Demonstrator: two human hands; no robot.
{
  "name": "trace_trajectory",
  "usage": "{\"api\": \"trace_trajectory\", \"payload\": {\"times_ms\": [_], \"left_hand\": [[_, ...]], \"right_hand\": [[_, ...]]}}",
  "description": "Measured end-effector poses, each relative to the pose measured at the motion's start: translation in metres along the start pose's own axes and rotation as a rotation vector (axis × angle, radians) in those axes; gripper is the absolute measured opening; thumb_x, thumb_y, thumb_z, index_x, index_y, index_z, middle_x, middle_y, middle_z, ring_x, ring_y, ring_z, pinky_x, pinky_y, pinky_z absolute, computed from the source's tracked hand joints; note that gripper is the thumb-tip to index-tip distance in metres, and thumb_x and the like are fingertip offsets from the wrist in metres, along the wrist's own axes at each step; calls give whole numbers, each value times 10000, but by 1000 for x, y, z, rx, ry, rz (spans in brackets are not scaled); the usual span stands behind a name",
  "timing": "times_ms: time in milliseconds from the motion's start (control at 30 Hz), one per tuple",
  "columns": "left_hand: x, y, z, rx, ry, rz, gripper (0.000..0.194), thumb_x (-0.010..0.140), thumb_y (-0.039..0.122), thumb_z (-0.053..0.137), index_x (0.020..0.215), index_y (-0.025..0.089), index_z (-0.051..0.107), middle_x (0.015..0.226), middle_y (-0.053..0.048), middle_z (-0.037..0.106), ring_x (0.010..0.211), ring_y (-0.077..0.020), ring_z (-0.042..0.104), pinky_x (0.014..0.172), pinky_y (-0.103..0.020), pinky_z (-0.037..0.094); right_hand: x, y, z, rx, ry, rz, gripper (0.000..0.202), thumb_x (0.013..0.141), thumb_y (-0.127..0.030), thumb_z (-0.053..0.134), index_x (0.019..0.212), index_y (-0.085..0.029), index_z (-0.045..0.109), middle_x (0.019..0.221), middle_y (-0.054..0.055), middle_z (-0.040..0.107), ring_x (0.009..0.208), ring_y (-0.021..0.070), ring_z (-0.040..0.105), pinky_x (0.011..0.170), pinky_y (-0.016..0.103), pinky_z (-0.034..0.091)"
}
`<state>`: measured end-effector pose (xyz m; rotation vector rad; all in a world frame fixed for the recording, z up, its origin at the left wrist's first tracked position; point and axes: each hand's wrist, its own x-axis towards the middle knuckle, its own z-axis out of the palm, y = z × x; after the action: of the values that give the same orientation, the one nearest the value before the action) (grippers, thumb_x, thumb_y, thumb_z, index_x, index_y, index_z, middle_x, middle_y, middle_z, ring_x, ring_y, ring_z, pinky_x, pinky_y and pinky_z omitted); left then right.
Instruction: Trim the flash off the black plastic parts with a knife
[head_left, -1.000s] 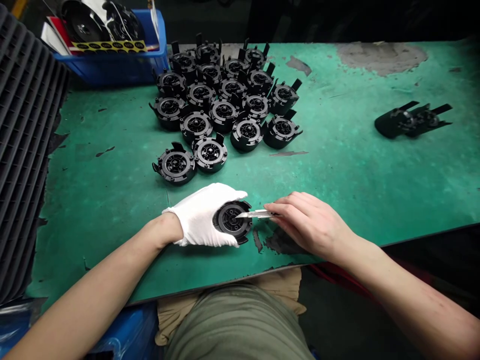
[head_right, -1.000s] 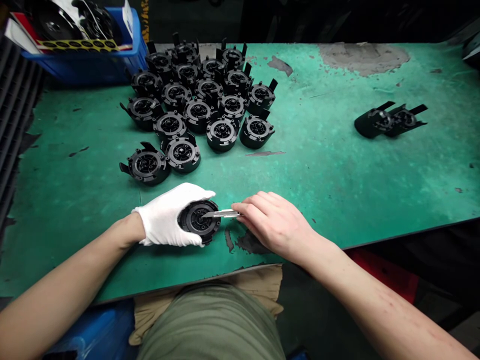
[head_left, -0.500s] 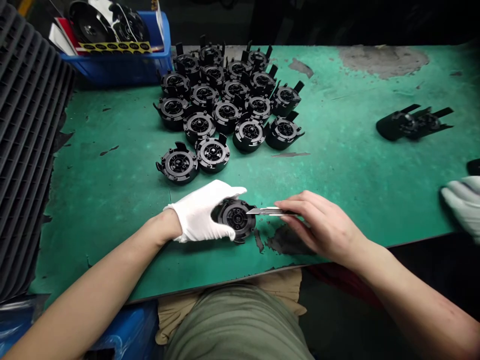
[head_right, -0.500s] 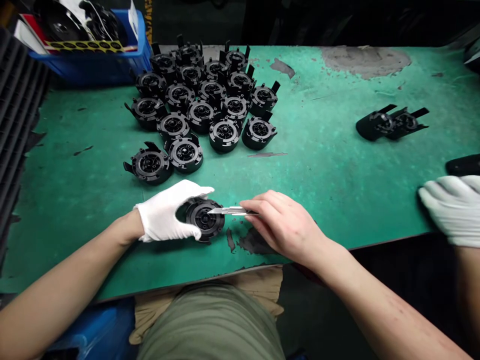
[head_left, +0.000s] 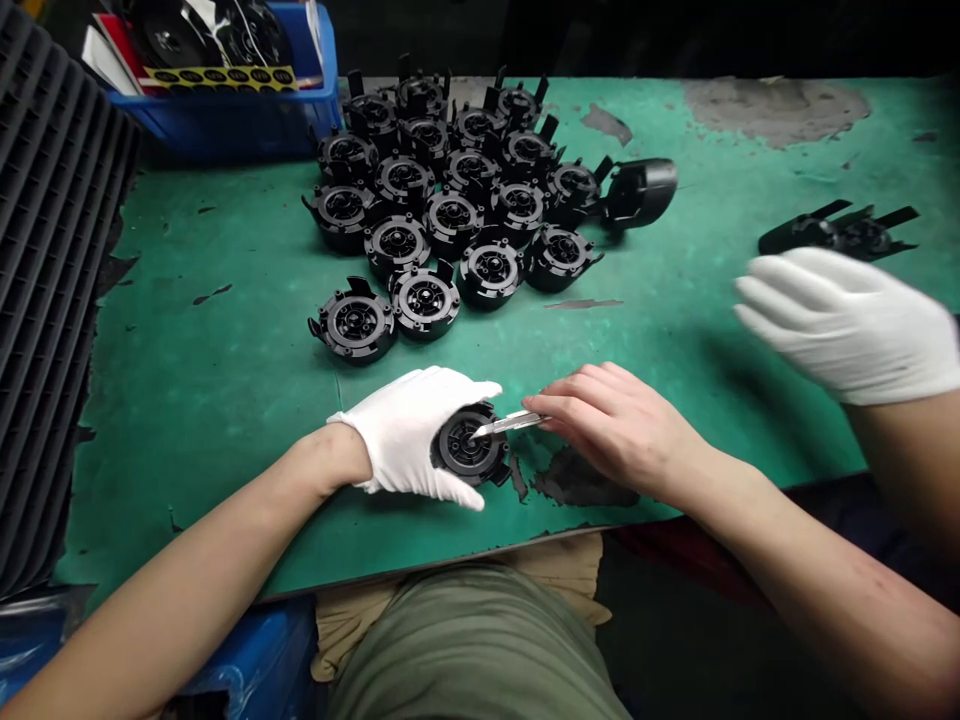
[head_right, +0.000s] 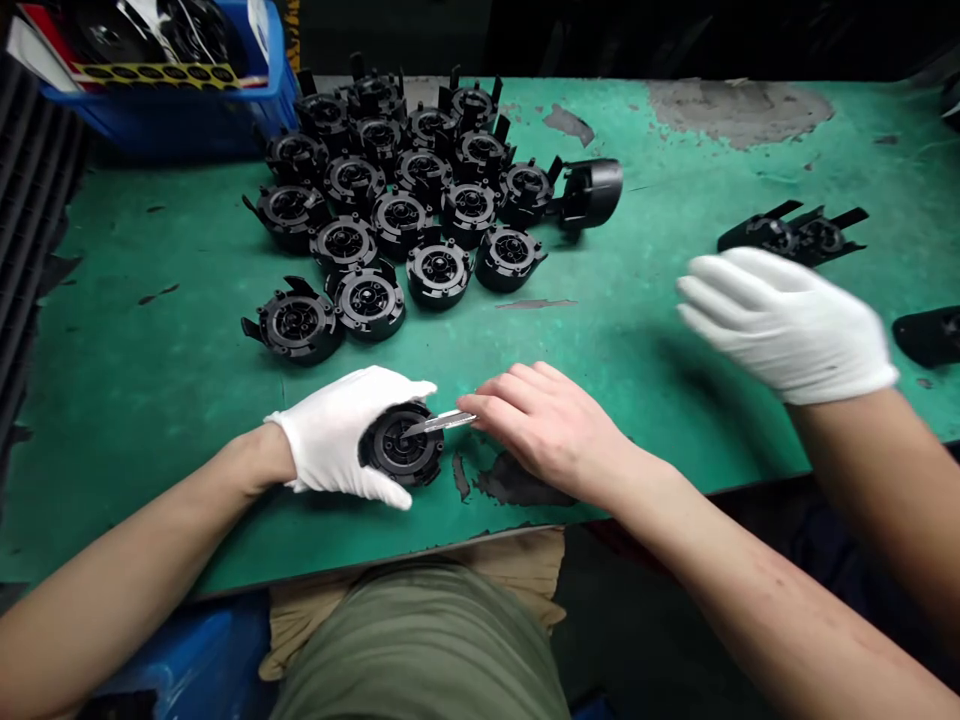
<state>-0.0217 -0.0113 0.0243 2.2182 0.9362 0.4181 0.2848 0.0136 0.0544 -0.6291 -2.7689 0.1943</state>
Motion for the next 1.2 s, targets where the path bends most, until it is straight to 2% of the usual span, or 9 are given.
{"api": "trace_trajectory", "payload": {"times_ms": [367,667,1000,1200], "left_hand": [[-1,-2,1,60,8,28,1149,679,807,880,1577,177,541,1299,-180,737,1171,-412,719,1051,-541,582],[-1,0,1,58,4,18,1109,681,758,901,1566,190,550,1291,-159,736,1169,-389,718,1065,-506,571],[-2,-2,4,32,26,21,1090,684,735,905,1567,207,545,1306,-150,738,1198,-383,717,1100,-502,554],[-2,-1,3,37,15,9,1075,688,735,898,1560,208,552,1296,-149,738,1193,-386,719,1094,-502,557]], "right_hand": [[0,1,6,13,-63,-4,252,1103,-146,581,1350,-187,604,1118,86,743,906,206,590,770,358,394],[-7,2,5,48,-99,-20,295,1086,-106,554,1371,-161,603,1119,103,722,914,217,576,786,360,412],[-10,2,3,66,-115,6,313,1092,-128,533,1382,-202,623,1114,91,744,896,218,603,796,362,440],[-10,0,2,35,-116,-24,296,1085,-115,552,1373,-154,611,1106,108,728,896,221,581,787,359,443]]}}
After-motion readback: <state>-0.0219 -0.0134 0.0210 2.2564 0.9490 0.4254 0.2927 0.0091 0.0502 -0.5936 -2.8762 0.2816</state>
